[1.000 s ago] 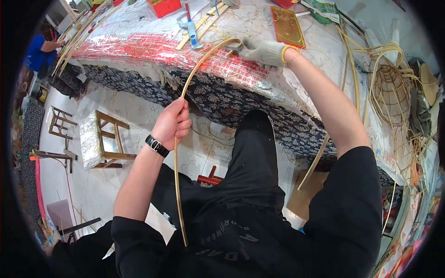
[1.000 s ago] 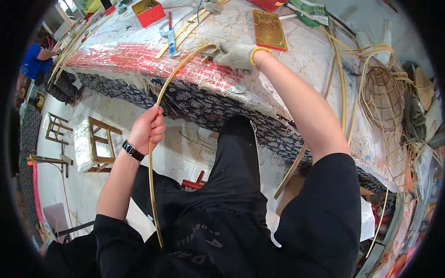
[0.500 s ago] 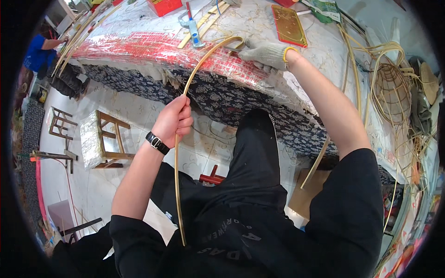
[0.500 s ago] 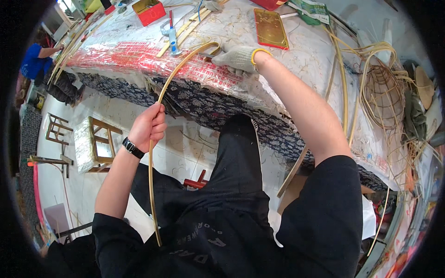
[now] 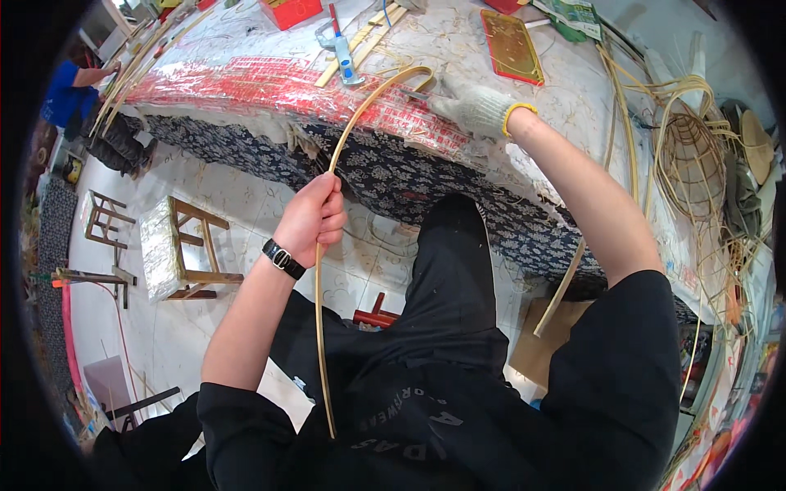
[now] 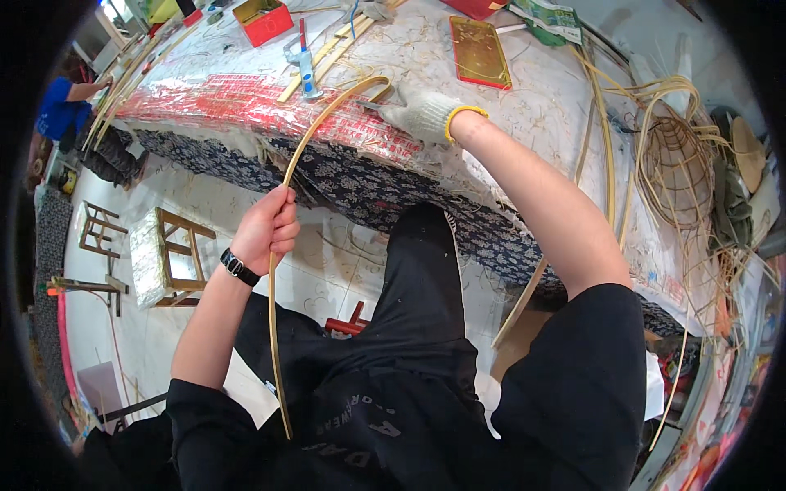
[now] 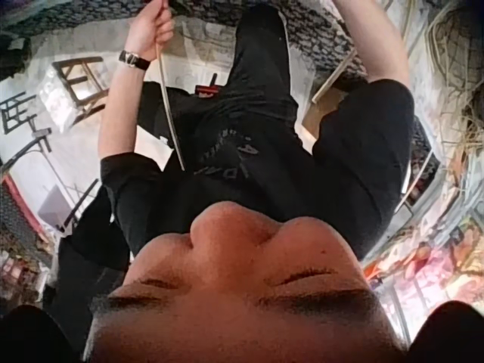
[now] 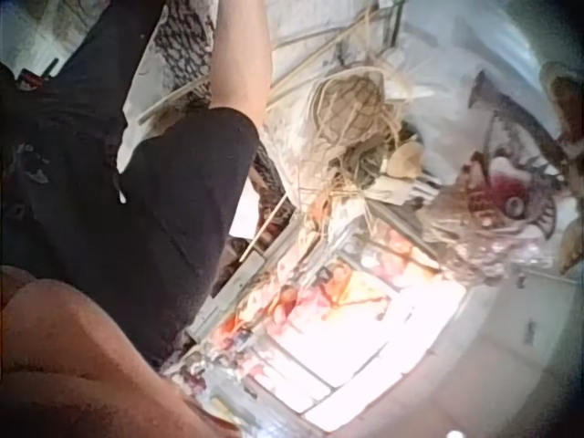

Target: Bending and shaping flexible bamboo or rattan strips into circular hoops using a heating element and hand tools.

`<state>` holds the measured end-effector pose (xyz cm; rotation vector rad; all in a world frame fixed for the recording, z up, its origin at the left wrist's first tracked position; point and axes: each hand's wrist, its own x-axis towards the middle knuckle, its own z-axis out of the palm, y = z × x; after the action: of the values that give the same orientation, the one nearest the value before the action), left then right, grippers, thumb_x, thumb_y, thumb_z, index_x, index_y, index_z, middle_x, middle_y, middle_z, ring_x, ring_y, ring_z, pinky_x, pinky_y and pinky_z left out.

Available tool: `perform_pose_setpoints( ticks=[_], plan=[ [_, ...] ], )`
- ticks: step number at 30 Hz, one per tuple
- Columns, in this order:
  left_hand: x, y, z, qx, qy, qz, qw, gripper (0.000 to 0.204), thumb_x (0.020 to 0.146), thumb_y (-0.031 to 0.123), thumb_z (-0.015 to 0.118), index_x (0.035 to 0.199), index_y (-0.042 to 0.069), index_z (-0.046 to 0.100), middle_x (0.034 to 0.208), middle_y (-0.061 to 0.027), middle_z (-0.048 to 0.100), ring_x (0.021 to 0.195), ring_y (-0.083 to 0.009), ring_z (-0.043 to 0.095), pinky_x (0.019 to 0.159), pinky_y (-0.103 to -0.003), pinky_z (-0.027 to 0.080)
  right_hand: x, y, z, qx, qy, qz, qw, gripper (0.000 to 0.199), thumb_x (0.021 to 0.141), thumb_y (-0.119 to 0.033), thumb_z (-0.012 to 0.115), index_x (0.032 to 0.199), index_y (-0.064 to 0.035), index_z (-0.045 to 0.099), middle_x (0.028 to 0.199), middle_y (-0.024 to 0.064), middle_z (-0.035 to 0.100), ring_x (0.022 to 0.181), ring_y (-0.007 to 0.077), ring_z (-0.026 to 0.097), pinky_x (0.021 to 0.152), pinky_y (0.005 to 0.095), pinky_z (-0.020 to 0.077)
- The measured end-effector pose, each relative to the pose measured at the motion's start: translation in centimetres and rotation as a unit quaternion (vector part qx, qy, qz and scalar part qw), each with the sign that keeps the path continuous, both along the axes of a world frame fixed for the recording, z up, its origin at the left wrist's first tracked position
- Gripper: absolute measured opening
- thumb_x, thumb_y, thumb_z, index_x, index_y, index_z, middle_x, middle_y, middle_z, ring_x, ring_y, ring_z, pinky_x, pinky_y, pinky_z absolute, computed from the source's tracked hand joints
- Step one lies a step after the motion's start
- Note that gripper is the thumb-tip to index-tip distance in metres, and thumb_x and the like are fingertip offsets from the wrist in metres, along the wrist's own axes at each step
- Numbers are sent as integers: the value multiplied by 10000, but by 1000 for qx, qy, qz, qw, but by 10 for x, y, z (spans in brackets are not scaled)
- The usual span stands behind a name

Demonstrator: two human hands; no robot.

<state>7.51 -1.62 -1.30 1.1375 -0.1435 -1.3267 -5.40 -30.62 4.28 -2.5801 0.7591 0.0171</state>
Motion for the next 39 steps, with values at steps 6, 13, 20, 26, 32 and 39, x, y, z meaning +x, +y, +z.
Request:
perform_pose_setpoints(
  ticks=[6,13,20,26,32,39],
  plan=[
    [3,4,1,3,9,-11,1000,205,1058,305,434,924,155,475,601,69,302,458,-46,240,379,-216,188,0,5,21,139,68,-19,988,517,971,-413,567,1387,-132,445,711,47,533,571,159,537,523,349,474],
    [-1,1,5,11,2,0,1000,214,1064,304,422,917,155,467,598,68,297,455,-50,236,379,-218,188,4,-20,8,132,43,18,990,505,938,-412,588,1296,-68,499,725,79,581,566,178,574,525,354,507],
    [0,0,5,11,6,-4,1000,214,1059,301,422,907,155,463,595,69,297,452,-52,234,378,-223,188,4,-29,-21,80,-10,17,997,476,925,-403,587,1249,-56,552,768,136,641,650,244,643,599,403,545],
    [6,2,4,14,-5,-17,1000,206,1050,300,431,905,159,464,595,72,293,451,-51,232,381,-224,182,-4,-39,-8,33,6,60,998,339,955,-333,558,1200,-111,484,820,117,596,694,191,606,618,385,498],
    [11,3,4,18,-13,-31,999,233,1069,351,422,934,171,484,593,83,276,454,-46,222,375,-209,182,0,-48,4,5,23,44,999,382,942,-358,563,1222,-99,581,903,174,675,832,307,658,763,415,512],
    [28,5,5,30,-18,-37,999,233,1056,353,435,915,173,479,600,85,281,460,-49,226,388,-228,179,-23,-63,18,54,14,128,990,307,970,-317,528,1196,-122,603,908,165,669,835,318,655,741,414,504]
  ],
)
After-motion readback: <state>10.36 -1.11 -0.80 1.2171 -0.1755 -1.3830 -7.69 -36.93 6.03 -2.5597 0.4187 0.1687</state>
